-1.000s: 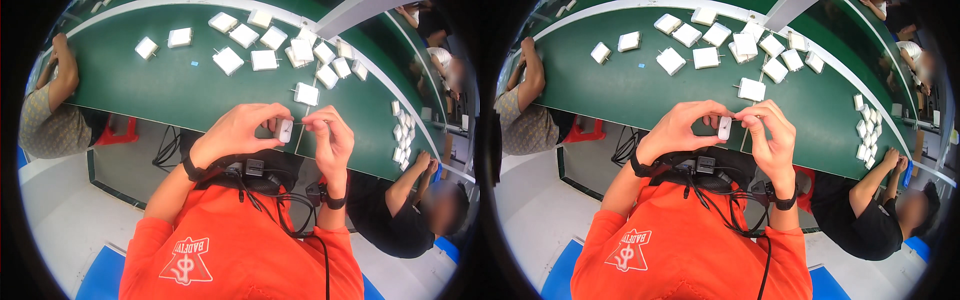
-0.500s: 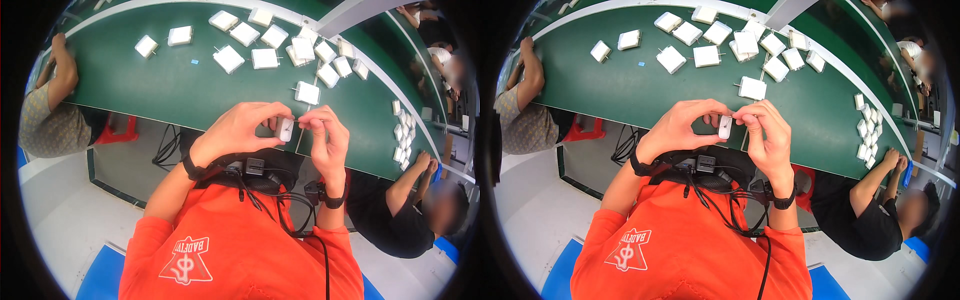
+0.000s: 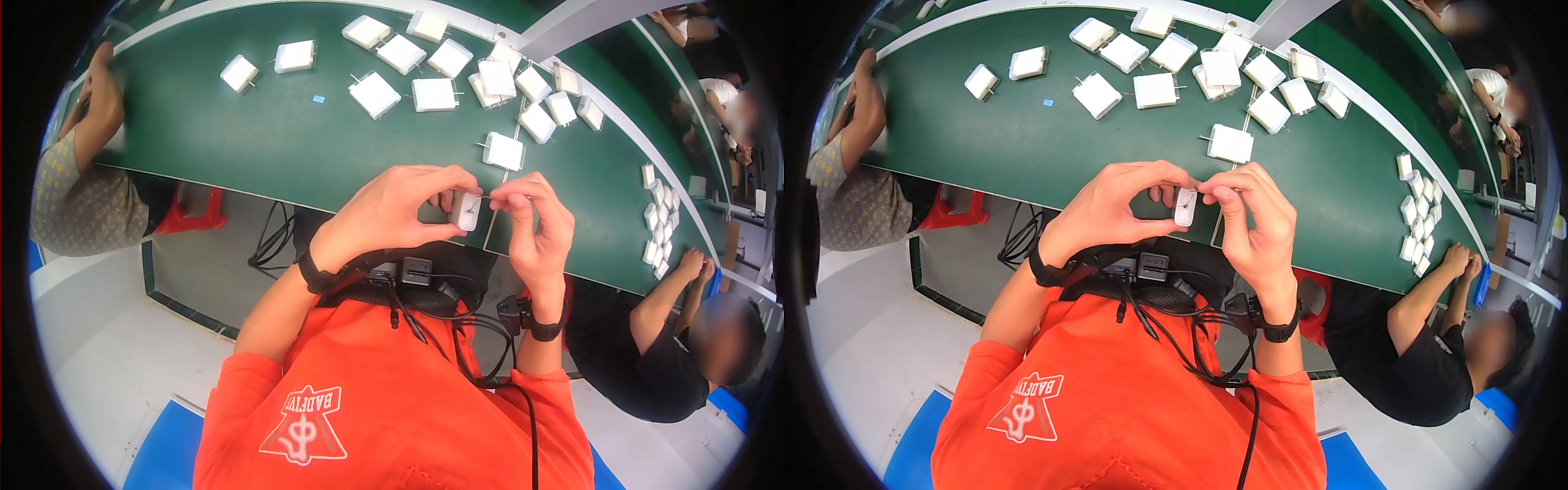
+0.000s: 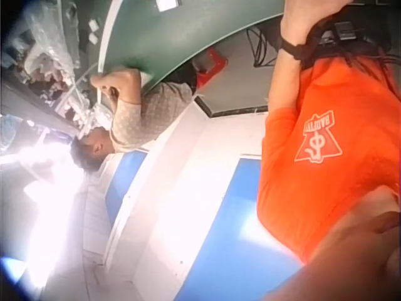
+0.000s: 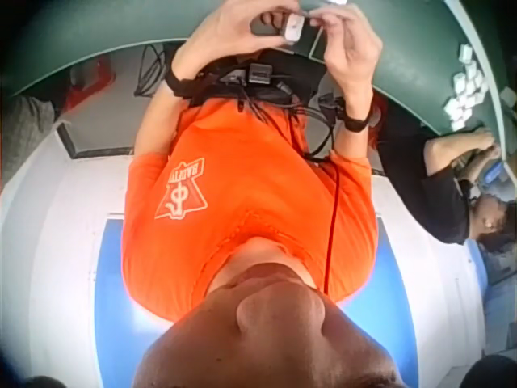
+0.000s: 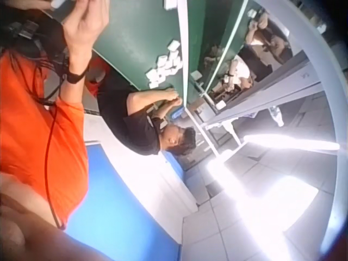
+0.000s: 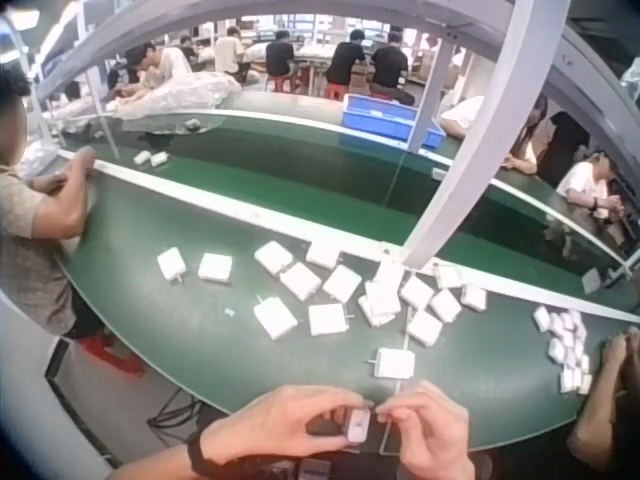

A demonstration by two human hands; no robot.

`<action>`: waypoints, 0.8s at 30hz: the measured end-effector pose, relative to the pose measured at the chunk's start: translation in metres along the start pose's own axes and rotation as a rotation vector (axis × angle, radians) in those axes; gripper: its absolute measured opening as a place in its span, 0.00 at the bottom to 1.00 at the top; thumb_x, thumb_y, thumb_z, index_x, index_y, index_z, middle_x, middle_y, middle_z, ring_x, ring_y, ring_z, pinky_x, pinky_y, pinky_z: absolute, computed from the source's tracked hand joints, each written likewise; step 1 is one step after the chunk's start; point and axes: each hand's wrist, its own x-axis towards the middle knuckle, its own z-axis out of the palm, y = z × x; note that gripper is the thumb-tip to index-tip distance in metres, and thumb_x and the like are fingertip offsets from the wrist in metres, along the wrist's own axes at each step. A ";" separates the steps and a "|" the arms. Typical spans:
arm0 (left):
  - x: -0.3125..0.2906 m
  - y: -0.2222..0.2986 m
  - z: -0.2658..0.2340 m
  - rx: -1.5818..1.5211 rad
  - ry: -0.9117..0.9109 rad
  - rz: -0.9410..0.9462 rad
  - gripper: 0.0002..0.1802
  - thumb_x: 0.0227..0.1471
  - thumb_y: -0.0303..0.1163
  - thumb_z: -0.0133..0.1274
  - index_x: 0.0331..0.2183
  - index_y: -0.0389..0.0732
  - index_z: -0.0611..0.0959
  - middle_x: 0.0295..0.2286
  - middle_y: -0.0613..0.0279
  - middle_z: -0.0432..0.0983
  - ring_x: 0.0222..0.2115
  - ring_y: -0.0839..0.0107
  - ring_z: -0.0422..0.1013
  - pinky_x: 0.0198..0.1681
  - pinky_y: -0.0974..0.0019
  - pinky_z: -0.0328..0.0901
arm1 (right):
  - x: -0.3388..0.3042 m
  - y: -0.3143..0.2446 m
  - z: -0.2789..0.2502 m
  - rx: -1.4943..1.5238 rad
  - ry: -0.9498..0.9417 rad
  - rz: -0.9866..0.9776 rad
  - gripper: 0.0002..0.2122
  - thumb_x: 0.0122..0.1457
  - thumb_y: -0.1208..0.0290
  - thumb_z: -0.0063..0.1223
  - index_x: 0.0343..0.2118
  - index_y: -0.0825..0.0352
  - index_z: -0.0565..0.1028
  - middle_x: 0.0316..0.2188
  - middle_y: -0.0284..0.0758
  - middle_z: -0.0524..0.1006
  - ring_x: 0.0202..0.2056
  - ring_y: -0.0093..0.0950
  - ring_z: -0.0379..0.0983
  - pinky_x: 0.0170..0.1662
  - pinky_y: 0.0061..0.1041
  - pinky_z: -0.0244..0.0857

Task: Assembling small white electronic power adapters or chargers on a production line table.

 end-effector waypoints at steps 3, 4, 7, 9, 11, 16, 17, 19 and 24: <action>0.000 0.001 0.000 0.007 0.003 0.003 0.27 0.47 0.25 0.76 0.50 0.40 0.87 0.37 0.63 0.85 0.34 0.67 0.80 0.41 0.64 0.74 | 0.000 0.000 0.000 -0.005 -0.008 0.011 0.04 0.70 0.81 0.59 0.37 0.73 0.82 0.31 0.38 0.85 0.33 0.34 0.80 0.39 0.31 0.73; 0.000 0.001 0.000 0.007 0.004 0.003 0.27 0.47 0.25 0.76 0.50 0.40 0.87 0.37 0.63 0.85 0.34 0.67 0.80 0.41 0.64 0.74 | 0.000 0.000 0.000 0.000 -0.009 0.022 0.04 0.70 0.81 0.60 0.37 0.73 0.82 0.31 0.38 0.85 0.33 0.34 0.79 0.39 0.31 0.73; 0.001 0.001 0.000 0.010 0.002 0.014 0.27 0.47 0.25 0.76 0.50 0.40 0.87 0.37 0.63 0.85 0.34 0.68 0.80 0.41 0.64 0.74 | 0.001 0.000 0.000 -0.011 -0.010 0.026 0.03 0.69 0.82 0.61 0.37 0.73 0.83 0.31 0.38 0.84 0.33 0.34 0.79 0.38 0.31 0.73; 0.001 0.002 -0.001 0.005 -0.004 0.004 0.27 0.47 0.25 0.76 0.50 0.40 0.87 0.36 0.63 0.85 0.34 0.68 0.80 0.41 0.64 0.74 | 0.002 -0.002 -0.001 -0.027 -0.012 0.020 0.03 0.69 0.82 0.61 0.36 0.72 0.83 0.31 0.38 0.84 0.32 0.34 0.79 0.38 0.31 0.72; 0.001 0.001 0.000 0.004 -0.001 0.002 0.26 0.47 0.25 0.76 0.50 0.40 0.87 0.36 0.63 0.85 0.34 0.68 0.80 0.41 0.64 0.74 | 0.005 -0.007 -0.002 -0.107 -0.038 -0.040 0.02 0.67 0.82 0.63 0.36 0.72 0.83 0.31 0.38 0.84 0.32 0.35 0.79 0.37 0.31 0.72; 0.001 -0.001 0.000 -0.011 0.007 0.012 0.26 0.47 0.25 0.76 0.49 0.39 0.87 0.36 0.63 0.85 0.34 0.67 0.80 0.41 0.64 0.74 | 0.007 -0.007 0.000 -0.145 -0.041 -0.089 0.01 0.65 0.82 0.65 0.36 0.71 0.83 0.30 0.37 0.83 0.31 0.36 0.78 0.36 0.33 0.71; 0.001 0.000 -0.001 -0.009 0.003 0.012 0.26 0.47 0.25 0.76 0.49 0.39 0.87 0.36 0.63 0.85 0.34 0.67 0.80 0.41 0.64 0.74 | 0.007 -0.007 0.000 -0.160 -0.040 -0.110 0.01 0.64 0.83 0.65 0.36 0.71 0.83 0.30 0.37 0.83 0.31 0.36 0.78 0.36 0.33 0.71; 0.002 0.000 -0.001 -0.008 -0.001 0.013 0.26 0.47 0.25 0.76 0.49 0.39 0.86 0.36 0.62 0.85 0.34 0.67 0.80 0.41 0.63 0.74 | 0.007 -0.010 0.002 -0.186 -0.040 -0.122 0.02 0.64 0.83 0.64 0.35 0.70 0.82 0.30 0.37 0.82 0.31 0.38 0.77 0.36 0.34 0.72; 0.003 0.000 -0.002 0.025 0.001 0.031 0.27 0.47 0.26 0.77 0.50 0.38 0.86 0.37 0.61 0.85 0.34 0.66 0.80 0.41 0.62 0.75 | 0.018 -0.018 0.014 -0.304 -0.084 -0.133 0.04 0.65 0.85 0.60 0.33 0.70 0.78 0.30 0.40 0.82 0.31 0.45 0.77 0.36 0.38 0.73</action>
